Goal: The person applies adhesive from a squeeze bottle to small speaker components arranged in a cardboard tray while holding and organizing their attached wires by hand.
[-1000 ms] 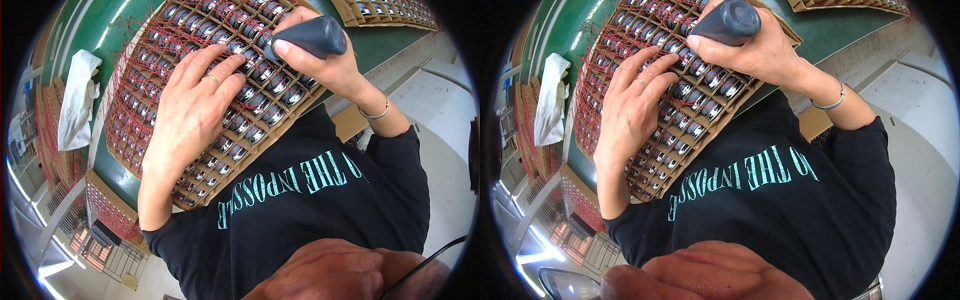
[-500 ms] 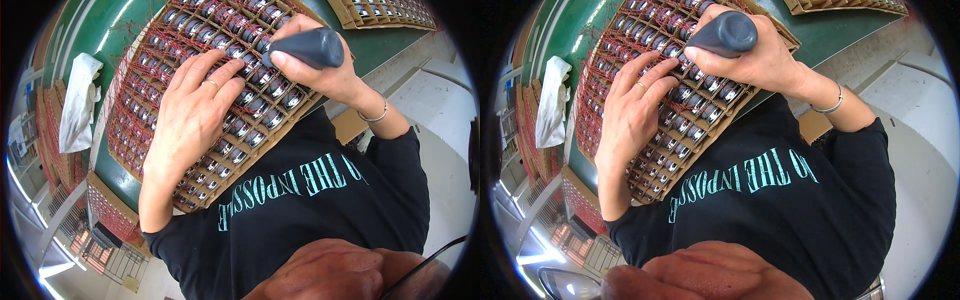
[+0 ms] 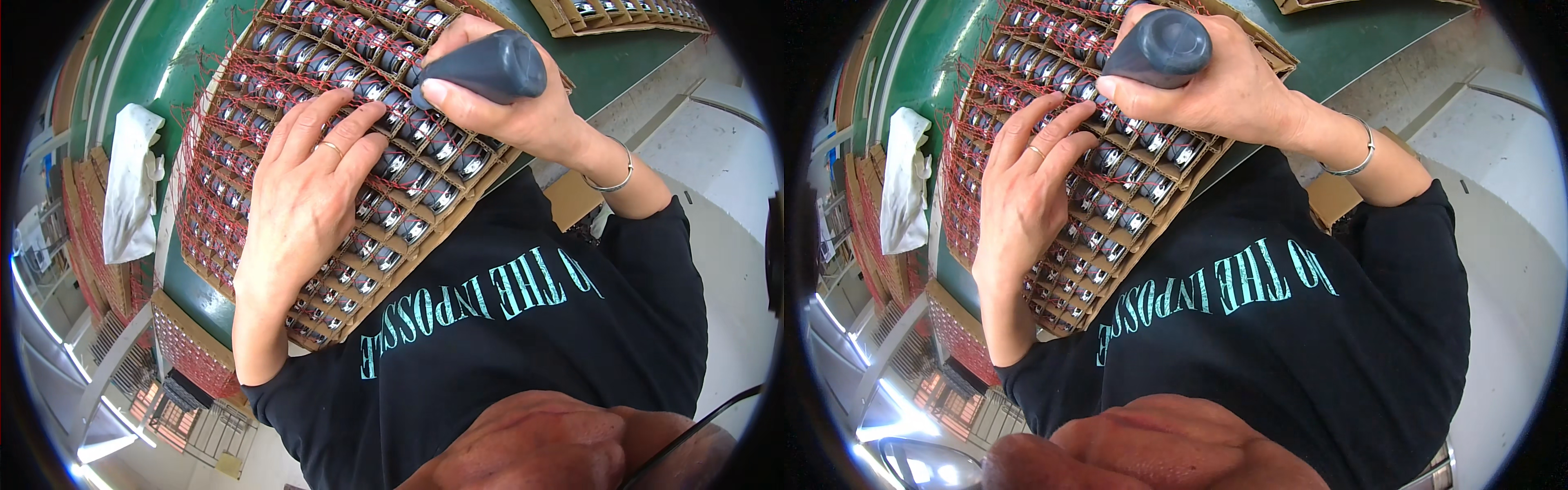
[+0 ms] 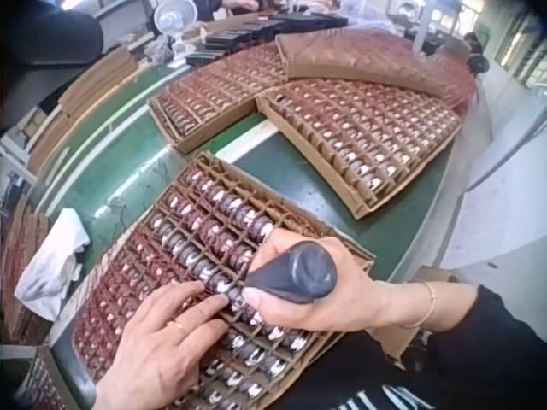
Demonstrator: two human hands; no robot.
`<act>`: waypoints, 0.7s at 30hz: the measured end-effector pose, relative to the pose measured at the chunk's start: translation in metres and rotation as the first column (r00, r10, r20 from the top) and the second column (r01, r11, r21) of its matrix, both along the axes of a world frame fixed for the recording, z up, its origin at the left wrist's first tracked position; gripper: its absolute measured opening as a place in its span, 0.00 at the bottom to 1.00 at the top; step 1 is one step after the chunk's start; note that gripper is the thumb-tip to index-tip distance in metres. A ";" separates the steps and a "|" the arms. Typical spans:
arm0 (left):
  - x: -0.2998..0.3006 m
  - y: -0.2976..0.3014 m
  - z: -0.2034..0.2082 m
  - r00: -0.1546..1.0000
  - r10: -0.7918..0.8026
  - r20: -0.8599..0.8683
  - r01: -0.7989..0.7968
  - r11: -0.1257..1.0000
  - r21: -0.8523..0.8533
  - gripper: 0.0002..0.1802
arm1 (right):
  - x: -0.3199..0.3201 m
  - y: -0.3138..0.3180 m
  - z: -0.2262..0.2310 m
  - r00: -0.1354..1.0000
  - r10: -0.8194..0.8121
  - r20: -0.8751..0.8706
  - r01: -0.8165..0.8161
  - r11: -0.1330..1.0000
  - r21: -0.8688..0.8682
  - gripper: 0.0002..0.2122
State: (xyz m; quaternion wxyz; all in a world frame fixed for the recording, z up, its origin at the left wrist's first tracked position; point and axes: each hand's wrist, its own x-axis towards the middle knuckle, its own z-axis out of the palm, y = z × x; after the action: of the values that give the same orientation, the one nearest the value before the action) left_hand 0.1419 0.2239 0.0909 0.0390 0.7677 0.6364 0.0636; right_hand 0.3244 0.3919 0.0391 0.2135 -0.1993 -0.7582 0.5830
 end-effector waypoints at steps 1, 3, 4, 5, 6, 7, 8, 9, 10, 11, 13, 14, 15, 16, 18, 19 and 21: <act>0.000 0.000 0.000 1.000 0.000 0.003 0.000 1.000 0.003 0.17 | 0.000 0.000 0.000 1.000 -0.003 0.000 0.003 1.000 -0.002 0.09; 0.000 0.000 0.000 1.000 0.000 0.000 0.000 1.000 -0.001 0.17 | -0.001 -0.001 0.001 1.000 0.006 0.005 -0.006 1.000 0.005 0.09; 0.000 0.000 0.000 1.000 0.001 -0.003 -0.001 1.000 -0.002 0.17 | -0.001 -0.001 0.002 1.000 0.003 0.006 -0.003 1.000 0.004 0.09; 0.000 0.000 0.000 1.000 -0.002 -0.002 0.002 1.000 -0.001 0.17 | -0.001 0.000 0.003 1.000 0.016 0.001 -0.017 0.998 0.062 0.08; 0.000 -0.001 0.000 1.000 0.000 -0.002 0.000 1.000 0.001 0.17 | -0.001 0.000 0.003 1.000 0.030 -0.002 -0.030 0.992 0.121 0.08; 0.000 -0.001 0.001 1.000 0.003 -0.006 -0.004 1.000 -0.003 0.17 | -0.002 0.001 0.001 1.000 0.030 -0.006 -0.029 0.993 0.116 0.08; 0.001 -0.001 0.000 1.000 0.003 -0.009 -0.003 1.000 -0.007 0.17 | -0.003 0.002 -0.003 0.996 0.058 -0.071 -0.057 0.998 0.012 0.08; 0.002 -0.002 -0.001 1.000 0.018 0.007 -0.017 1.000 -0.012 0.22 | -0.003 0.003 -0.005 0.987 0.079 -0.139 -0.092 0.992 -0.091 0.08; 0.002 -0.004 -0.001 0.999 0.032 0.025 -0.032 0.999 -0.011 0.26 | -0.003 0.002 -0.003 0.987 0.080 -0.140 -0.093 0.992 -0.089 0.08; 0.002 -0.004 -0.001 0.999 0.033 0.023 -0.033 0.999 -0.010 0.26 | -0.002 0.001 0.000 0.991 0.078 -0.110 -0.095 0.983 -0.159 0.08; 0.003 -0.005 0.001 1.000 0.025 0.005 -0.025 1.000 -0.002 0.26 | -0.002 0.000 0.000 0.993 0.081 -0.082 -0.098 0.969 -0.227 0.08; 0.004 -0.005 0.001 1.000 0.027 0.003 -0.027 1.000 -0.001 0.26 | -0.002 0.001 -0.002 0.994 0.032 -0.105 -0.049 0.985 -0.163 0.08; 0.005 -0.005 0.001 1.000 0.026 0.014 -0.027 0.999 0.018 0.26 | -0.002 0.002 -0.004 0.991 -0.016 -0.132 0.003 0.995 -0.100 0.07; 0.006 -0.004 0.000 0.999 0.027 0.023 -0.028 0.999 0.035 0.25 | -0.001 0.002 -0.003 0.991 -0.012 -0.134 -0.001 0.995 -0.101 0.07; 0.006 0.004 -0.001 1.000 0.005 0.023 -0.006 0.999 0.035 0.24 | 0.000 0.003 -0.001 0.986 -0.098 -0.135 0.072 0.980 -0.188 0.07; 0.005 0.007 -0.001 1.000 -0.018 0.024 0.017 0.999 0.039 0.23 | 0.001 0.002 -0.002 0.986 -0.093 -0.137 0.066 0.980 -0.190 0.07; 0.005 0.007 0.000 1.000 -0.016 0.019 0.016 0.999 0.036 0.23 | 0.003 -0.001 -0.006 0.970 -0.140 -0.198 0.089 0.965 -0.247 0.07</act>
State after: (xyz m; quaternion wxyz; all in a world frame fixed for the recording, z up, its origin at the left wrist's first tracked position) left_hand 0.1468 0.2313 0.0908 0.0318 0.7727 0.6286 0.0820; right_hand 0.3276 0.3906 0.0329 0.3022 -0.2031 -0.6432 0.6736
